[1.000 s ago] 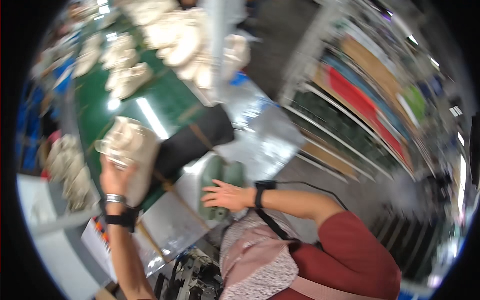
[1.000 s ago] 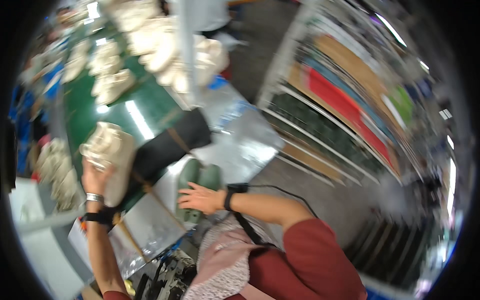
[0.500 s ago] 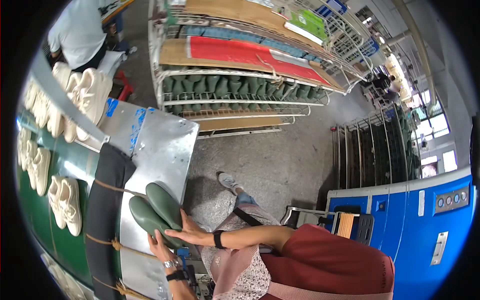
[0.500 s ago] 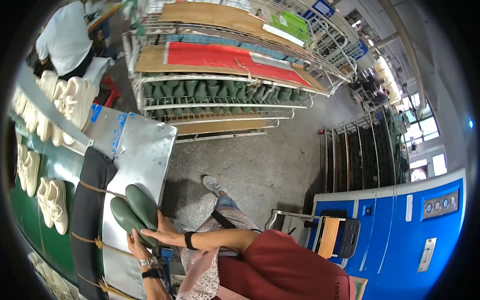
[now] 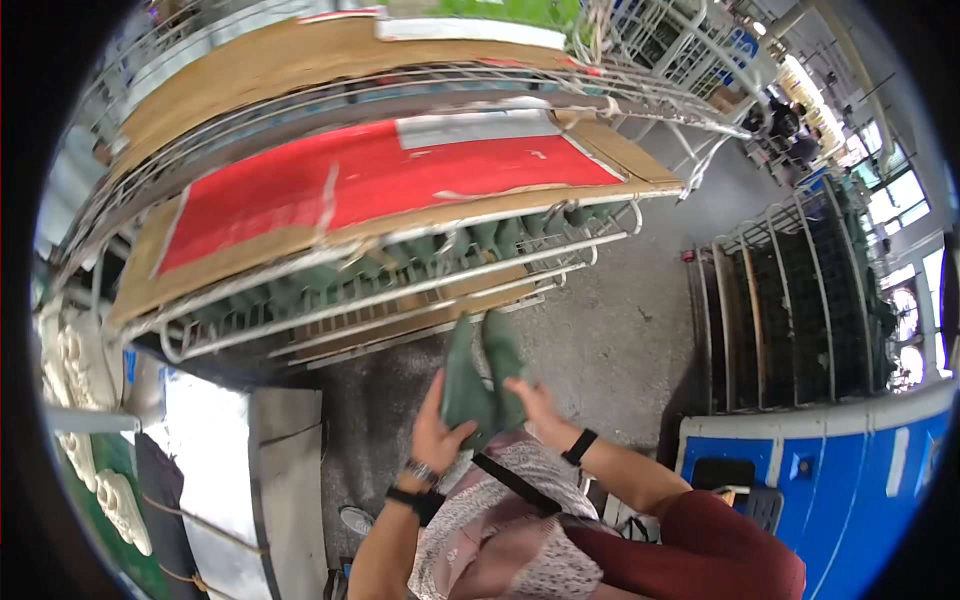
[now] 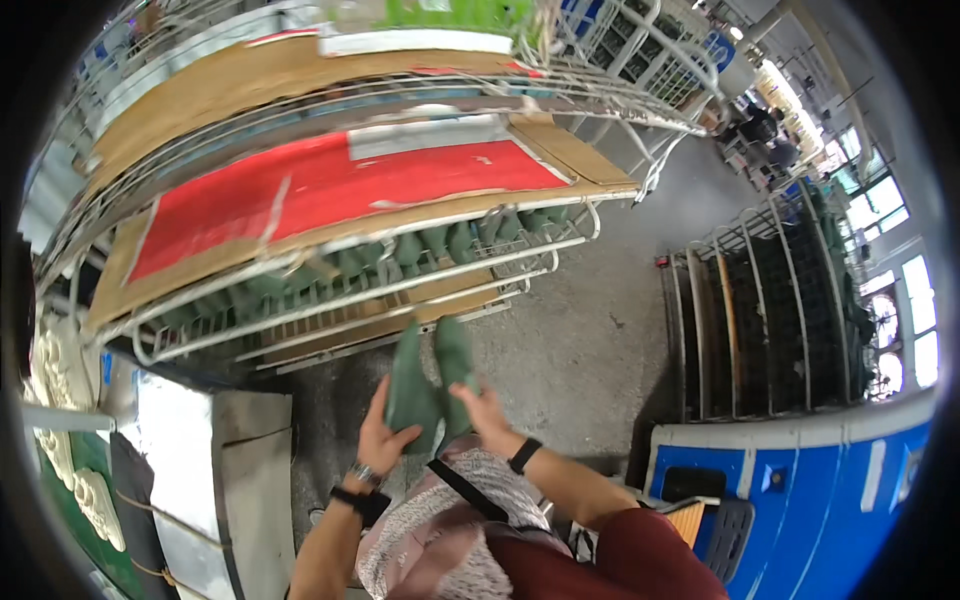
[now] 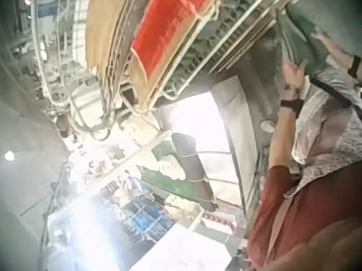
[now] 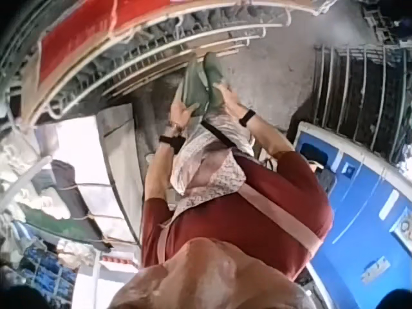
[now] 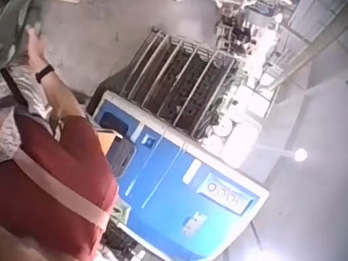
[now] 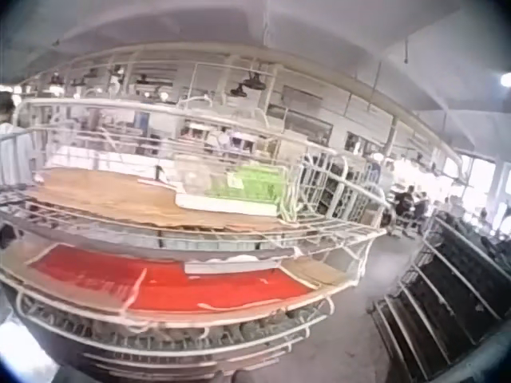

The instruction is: Inserting shoe lasts into white sneakers on a factory assembly line.

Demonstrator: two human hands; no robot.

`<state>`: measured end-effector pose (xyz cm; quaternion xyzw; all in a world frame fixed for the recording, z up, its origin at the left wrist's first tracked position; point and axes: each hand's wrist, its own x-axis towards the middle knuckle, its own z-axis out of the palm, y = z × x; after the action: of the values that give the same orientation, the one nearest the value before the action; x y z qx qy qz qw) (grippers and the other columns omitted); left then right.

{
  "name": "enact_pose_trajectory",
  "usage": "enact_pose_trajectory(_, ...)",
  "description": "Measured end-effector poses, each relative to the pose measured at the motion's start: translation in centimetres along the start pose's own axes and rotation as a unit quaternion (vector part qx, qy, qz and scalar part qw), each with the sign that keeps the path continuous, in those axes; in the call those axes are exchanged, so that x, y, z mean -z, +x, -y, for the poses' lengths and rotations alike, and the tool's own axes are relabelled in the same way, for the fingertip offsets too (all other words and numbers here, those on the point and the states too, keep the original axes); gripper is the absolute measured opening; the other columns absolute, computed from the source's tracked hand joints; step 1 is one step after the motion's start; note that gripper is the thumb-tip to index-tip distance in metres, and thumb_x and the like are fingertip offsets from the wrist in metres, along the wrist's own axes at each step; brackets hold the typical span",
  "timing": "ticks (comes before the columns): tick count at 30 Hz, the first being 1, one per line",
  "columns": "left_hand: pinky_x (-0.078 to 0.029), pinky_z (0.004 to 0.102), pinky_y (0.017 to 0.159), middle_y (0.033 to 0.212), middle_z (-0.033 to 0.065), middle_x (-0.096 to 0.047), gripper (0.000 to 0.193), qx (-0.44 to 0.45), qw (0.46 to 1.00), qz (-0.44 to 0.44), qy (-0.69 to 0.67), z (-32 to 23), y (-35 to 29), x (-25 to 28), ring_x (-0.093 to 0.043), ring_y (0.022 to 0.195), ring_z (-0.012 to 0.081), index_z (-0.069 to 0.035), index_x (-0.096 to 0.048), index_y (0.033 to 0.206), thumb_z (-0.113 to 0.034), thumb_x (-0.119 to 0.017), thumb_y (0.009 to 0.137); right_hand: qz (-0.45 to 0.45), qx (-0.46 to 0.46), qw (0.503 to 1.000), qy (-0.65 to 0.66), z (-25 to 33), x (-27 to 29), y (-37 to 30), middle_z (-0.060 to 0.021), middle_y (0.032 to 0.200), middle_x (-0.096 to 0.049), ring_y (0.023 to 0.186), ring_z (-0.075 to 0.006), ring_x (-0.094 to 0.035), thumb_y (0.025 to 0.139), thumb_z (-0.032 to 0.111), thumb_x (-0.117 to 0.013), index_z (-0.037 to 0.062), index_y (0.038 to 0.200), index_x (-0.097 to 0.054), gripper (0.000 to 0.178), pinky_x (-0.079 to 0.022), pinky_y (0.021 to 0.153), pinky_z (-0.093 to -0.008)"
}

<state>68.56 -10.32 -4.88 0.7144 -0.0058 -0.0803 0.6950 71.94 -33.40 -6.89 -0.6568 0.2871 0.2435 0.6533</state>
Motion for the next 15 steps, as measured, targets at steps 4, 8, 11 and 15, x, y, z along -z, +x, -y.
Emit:
enact_pose_trajectory(4, -0.049, 0.0453, 0.104, 0.141, 0.0271, -0.055, 0.096, 0.084, 0.970, 0.051, 0.222, 0.4, 16.3, -10.9, -0.058, 0.127, 0.0399, -0.018, -0.031, 0.159, -0.016, -0.080, 0.077, -0.187, 0.152, 0.960, -0.141, 6.4, 11.6, 14.5, -0.0176, 0.132, -0.060, 0.124, -0.0306, -0.056, 0.086, 0.045, -0.073, 0.0004, 0.147, -0.049, 0.079, -0.043, 0.105, -0.0397)
enact_pose_trajectory(8, -0.048, 0.0518, 0.102, 0.132, 0.0291, -0.058, 0.079, 0.021, 0.931, -0.013, 0.363, 5.3, 28.5, -18.2, -0.058, 0.119, 0.0458, -0.013, -0.039, 0.152, -0.026, -0.074, 0.083, -0.065, 0.176, 0.976, -0.111, 13.4, 16.3, 27.0, -0.0206, 0.139, -0.059, 0.130, -0.0299, -0.053, 0.093, 0.045, -0.068, 0.0048, 0.147, -0.051, 0.069, -0.041, 0.109, -0.0409)
enact_pose_trajectory(11, -0.048, 0.0507, 0.103, 0.128, 0.0293, -0.061, 0.066, 0.086, 0.912, 0.062, 0.397, 6.1, 32.3, -19.9, -0.059, 0.119, 0.0423, -0.004, -0.048, 0.142, -0.027, -0.071, 0.085, 0.036, 0.273, 0.928, -0.250, 14.2, 15.6, 33.4, -0.0137, 0.145, -0.056, 0.135, -0.0284, -0.049, 0.100, 0.046, -0.059, 0.0024, 0.145, -0.051, 0.062, -0.038, 0.113, -0.0407)
enact_pose_trajectory(15, -0.051, 0.0487, 0.099, 0.132, 0.0299, -0.058, 0.065, 0.083, 0.927, -0.058, 0.360, 6.1, 26.5, -17.9, -0.058, 0.119, 0.0444, -0.003, -0.052, 0.139, -0.024, -0.074, 0.081, -0.059, 0.239, 0.947, -0.205, 7.6, 10.4, 42.4, -0.0130, 0.150, -0.050, 0.138, -0.0284, -0.045, 0.103, 0.049, -0.052, 0.0044, 0.149, -0.047, 0.064, -0.035, 0.114, -0.0420)
